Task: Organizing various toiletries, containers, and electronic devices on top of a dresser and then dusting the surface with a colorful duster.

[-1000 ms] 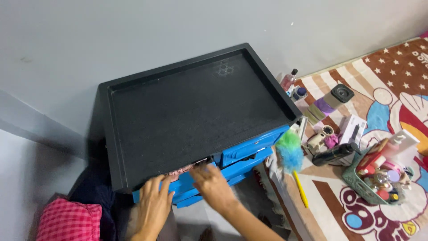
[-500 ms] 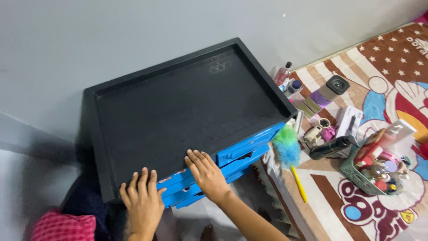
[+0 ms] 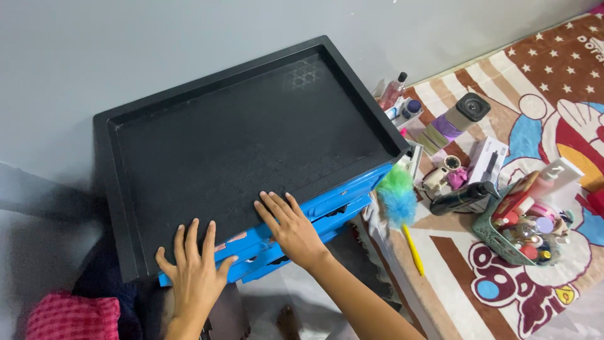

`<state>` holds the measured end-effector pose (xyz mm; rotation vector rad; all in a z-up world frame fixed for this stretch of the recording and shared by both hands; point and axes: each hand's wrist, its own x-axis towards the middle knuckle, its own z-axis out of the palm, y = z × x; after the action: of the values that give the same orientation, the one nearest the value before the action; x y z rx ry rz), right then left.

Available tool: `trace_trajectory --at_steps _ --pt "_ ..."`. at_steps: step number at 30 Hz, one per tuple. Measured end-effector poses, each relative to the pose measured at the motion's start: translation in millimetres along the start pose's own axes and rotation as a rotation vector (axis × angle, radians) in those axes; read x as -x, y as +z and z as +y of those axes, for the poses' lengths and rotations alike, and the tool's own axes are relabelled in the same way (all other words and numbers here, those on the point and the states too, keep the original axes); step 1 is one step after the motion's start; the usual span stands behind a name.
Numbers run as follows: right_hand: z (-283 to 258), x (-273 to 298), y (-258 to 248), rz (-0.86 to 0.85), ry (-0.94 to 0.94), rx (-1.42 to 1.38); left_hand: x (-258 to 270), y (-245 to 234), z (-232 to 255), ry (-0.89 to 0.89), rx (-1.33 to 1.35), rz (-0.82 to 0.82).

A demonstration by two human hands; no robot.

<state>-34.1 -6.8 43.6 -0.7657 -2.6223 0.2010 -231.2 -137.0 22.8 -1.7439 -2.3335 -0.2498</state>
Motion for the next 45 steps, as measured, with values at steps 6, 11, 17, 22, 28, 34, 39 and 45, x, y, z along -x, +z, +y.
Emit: trace_trajectory --at_steps 6,11,17,22,28,34,39,45 --pt "6.6 -3.3 34.2 0.098 -0.033 0.123 -6.6 19.0 2.0 -0.022 -0.032 0.133" --pt "2.8 -2.4 39.4 0.167 0.009 0.134 -4.2 18.5 5.9 -0.092 -0.056 0.157" --pt "1.4 60.8 40.7 0.275 -0.031 -0.198 26.8 37.0 28.9 0.033 0.204 0.296" --pt "86.1 163.2 121.2 -0.114 0.142 -0.018 66.1 135.3 69.4 0.162 0.579 -0.150" --pt "181.4 165.5 157.7 -0.186 0.402 0.178 38.7 222.7 122.8 0.287 0.550 -0.335" --pt "203.8 160.2 144.8 -0.279 0.452 0.017 -21.7 215.2 203.7 0.429 0.660 -0.396" --pt "226.6 158.3 139.6 -0.336 0.332 0.019 -45.4 230.0 246.5 0.321 0.588 -0.526" --pt "233.6 144.1 145.4 -0.271 0.233 0.026 -44.5 264.5 273.0 0.217 0.409 -0.475"
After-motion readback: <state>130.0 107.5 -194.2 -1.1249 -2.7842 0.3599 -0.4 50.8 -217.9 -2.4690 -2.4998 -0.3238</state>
